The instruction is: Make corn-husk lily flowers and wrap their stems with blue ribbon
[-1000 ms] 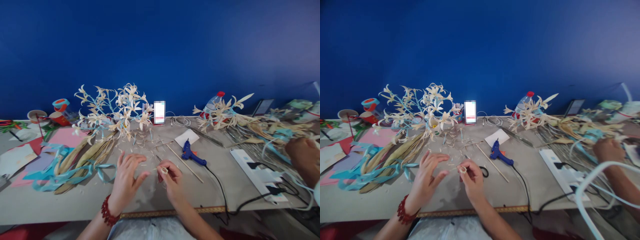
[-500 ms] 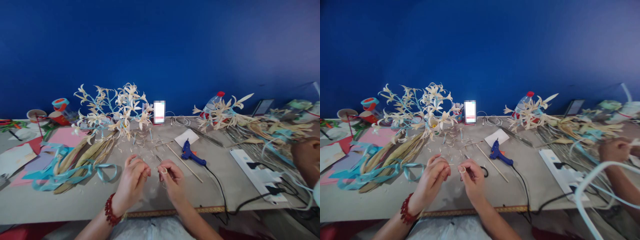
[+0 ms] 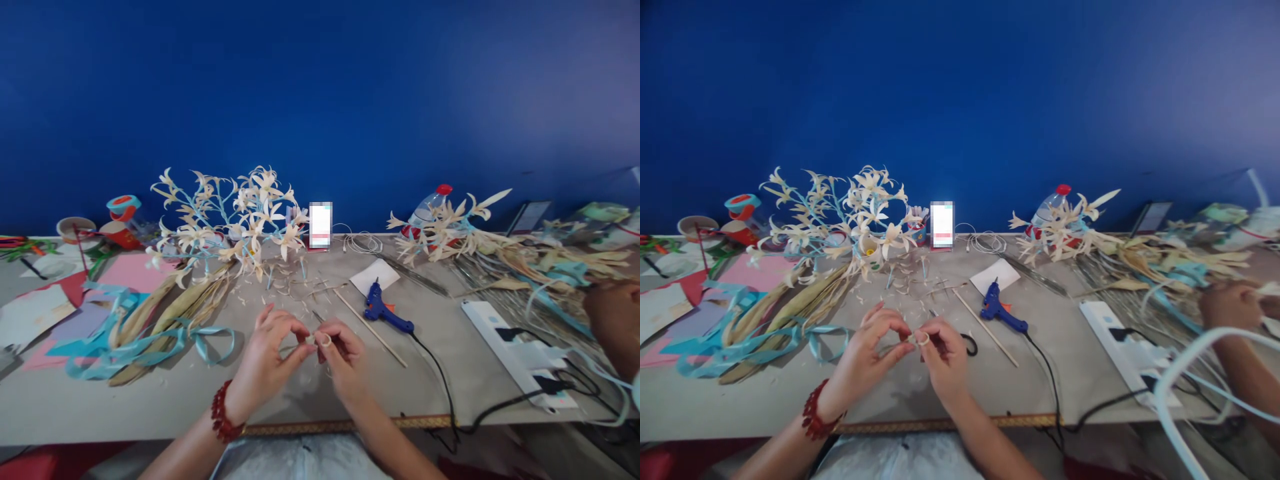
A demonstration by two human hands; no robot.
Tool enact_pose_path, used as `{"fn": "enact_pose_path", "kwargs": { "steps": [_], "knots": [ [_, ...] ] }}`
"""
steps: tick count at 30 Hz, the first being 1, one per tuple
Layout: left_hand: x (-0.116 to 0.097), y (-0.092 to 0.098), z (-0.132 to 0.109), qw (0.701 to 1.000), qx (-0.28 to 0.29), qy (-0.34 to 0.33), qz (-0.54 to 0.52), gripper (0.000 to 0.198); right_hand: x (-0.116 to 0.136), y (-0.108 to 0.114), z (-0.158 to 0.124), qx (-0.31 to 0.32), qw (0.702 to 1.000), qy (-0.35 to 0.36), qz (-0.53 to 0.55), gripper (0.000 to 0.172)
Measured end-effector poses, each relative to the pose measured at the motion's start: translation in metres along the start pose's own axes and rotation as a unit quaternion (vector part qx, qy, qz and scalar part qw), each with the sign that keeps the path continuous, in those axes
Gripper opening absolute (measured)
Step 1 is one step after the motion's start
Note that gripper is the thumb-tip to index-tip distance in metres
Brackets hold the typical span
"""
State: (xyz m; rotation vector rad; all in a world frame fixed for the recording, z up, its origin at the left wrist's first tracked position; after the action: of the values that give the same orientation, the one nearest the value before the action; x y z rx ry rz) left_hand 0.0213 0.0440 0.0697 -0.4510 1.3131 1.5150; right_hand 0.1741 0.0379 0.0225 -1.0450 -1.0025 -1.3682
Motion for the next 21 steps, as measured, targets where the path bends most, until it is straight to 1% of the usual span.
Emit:
{"fn": "enact_pose_path", "kwargs": {
  "steps": [1,4,9,12,14,16,17,18,20,21],
  "knots": [
    [-0.002,-0.001,0.001,1.000,-0.003,-0.005,0.009,0.008,0.001,0.000,0.000,0.002,1.000,0.002,-0.006,0.020],
    [-0.004,-0.005,0.003,1.000,-0.002,-0.004,-0.003,0.020,0.001,0.000,0.000,0.008,1.000,0.011,-0.024,0.020],
    [-0.003,-0.009,-0.001,0.999,0.009,0.029,-0.045,0.035,0.000,0.003,-0.001,0.010,1.000,0.015,-0.021,0.017],
    [0.003,-0.011,-0.004,0.995,0.009,0.072,-0.075,0.039,0.001,0.004,0.000,0.009,0.999,0.021,-0.026,0.015],
    [0.009,-0.012,-0.006,0.984,0.014,0.118,-0.132,0.044,0.002,0.003,0.001,0.007,0.999,0.025,-0.027,0.015],
    [0.013,-0.011,-0.006,0.971,0.022,0.145,-0.188,0.049,0.003,0.003,0.001,0.004,0.999,0.026,-0.021,0.016],
    [0.013,-0.010,-0.006,0.969,0.023,0.141,-0.199,0.047,0.003,0.002,0.001,0.003,1.000,0.024,-0.017,0.016],
    [0.012,-0.008,-0.005,0.973,0.020,0.127,-0.193,0.041,0.002,0.002,0.001,0.005,1.000,0.022,-0.014,0.016],
    [0.007,-0.004,-0.003,0.986,0.009,0.086,-0.143,0.023,0.002,0.000,0.001,0.011,1.000,0.018,-0.013,0.016],
    [0.004,-0.003,-0.003,0.991,0.002,0.066,-0.114,0.018,0.002,0.000,0.001,0.012,1.000,0.017,-0.015,0.016]
  ]
}}
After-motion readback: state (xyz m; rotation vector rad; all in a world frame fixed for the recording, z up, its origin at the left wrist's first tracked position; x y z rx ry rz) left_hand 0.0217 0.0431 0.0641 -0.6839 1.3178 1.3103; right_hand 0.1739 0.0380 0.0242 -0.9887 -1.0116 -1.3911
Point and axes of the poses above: each hand's wrist, its own z-axis towards the middle knuckle, its own y-axis out of the back of the hand, x = y × z, the point moved 3 cm from there along z, towards the middle knuckle, and after that the axes turned 9 degrees about -z, right-handed, at the moved point
